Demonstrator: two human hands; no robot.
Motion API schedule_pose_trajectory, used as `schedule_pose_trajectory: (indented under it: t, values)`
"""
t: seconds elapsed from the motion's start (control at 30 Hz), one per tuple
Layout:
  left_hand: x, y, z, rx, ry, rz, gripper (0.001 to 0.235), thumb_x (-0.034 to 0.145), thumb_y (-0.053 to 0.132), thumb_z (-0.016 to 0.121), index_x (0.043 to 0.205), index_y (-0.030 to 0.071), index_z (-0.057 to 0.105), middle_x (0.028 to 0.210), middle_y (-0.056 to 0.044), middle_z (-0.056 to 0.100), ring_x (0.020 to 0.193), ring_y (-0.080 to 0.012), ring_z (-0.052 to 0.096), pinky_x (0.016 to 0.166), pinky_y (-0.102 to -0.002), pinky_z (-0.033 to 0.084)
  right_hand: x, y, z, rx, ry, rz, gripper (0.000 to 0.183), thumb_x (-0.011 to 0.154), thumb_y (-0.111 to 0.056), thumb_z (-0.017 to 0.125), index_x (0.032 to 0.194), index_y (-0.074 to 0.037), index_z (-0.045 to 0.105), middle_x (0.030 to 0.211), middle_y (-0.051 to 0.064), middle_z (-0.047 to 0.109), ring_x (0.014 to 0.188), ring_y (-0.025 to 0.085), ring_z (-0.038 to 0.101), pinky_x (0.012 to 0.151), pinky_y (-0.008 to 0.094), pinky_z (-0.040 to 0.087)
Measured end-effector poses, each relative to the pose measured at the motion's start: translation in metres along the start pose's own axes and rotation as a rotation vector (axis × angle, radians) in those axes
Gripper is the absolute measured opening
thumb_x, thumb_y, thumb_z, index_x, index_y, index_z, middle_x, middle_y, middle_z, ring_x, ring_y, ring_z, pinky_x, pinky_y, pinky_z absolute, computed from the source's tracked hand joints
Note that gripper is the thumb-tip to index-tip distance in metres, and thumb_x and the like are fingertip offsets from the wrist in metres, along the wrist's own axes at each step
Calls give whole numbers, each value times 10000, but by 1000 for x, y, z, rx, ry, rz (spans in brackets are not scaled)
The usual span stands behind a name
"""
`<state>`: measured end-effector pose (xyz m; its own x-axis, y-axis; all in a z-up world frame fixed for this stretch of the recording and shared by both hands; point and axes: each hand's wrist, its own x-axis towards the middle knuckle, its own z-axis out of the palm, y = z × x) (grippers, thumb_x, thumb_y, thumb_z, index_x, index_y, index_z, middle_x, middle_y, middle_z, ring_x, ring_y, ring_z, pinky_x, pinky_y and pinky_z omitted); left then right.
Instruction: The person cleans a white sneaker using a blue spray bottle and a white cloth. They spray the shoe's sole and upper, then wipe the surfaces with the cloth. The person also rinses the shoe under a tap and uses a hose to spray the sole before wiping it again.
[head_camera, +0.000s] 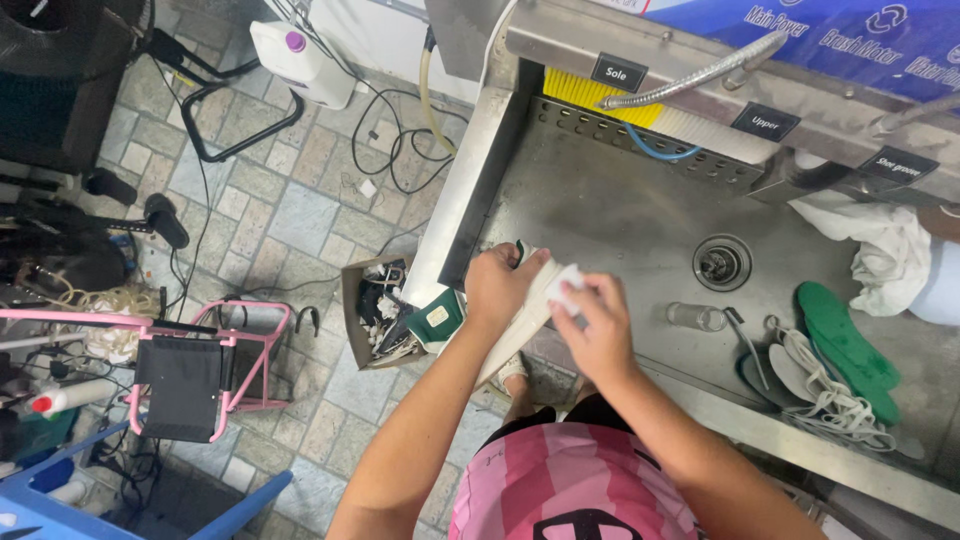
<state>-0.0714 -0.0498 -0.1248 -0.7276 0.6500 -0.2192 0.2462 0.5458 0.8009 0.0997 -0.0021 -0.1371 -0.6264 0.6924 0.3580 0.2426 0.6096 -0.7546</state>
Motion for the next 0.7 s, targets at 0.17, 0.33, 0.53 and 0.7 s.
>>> schedule_pose_trajectory:
  t: [0.17,0.33,0.53,0.7]
  values:
    - [5,-6,5,-146,1,2,488,788,411,806,627,-6,611,544,-160,589,468,-285,570,504,-410,467,11,-7,-12,-21,-90,-232,258,800,-85,817,1043,-45,739,1117,166,630,1036,362,608,868,442,524]
    - [21,-3,27,-73,5,44,463,759,402,832,648,-3,636,555,-185,597,484,-311,603,526,-426,478,42,11,-21,-102,-46,-103,219,843,-72,820,1045,-58,738,1211,146,668,1083,356,612,895,436,525]
    - [30,-9,28,-32,12,-63,492,768,423,833,634,-6,634,531,-205,582,495,-361,595,548,-446,483,-5,-43,-3,31,-202,-215,231,804,-88,816,1014,-52,727,1197,140,644,1070,346,613,899,433,538]
    - [28,-5,25,3,34,-49,506,794,422,817,616,-8,616,551,-204,592,517,-364,612,561,-455,493,44,-11,-18,-123,-71,-98,180,828,-33,788,996,-28,723,1239,138,653,1084,358,604,902,429,528]
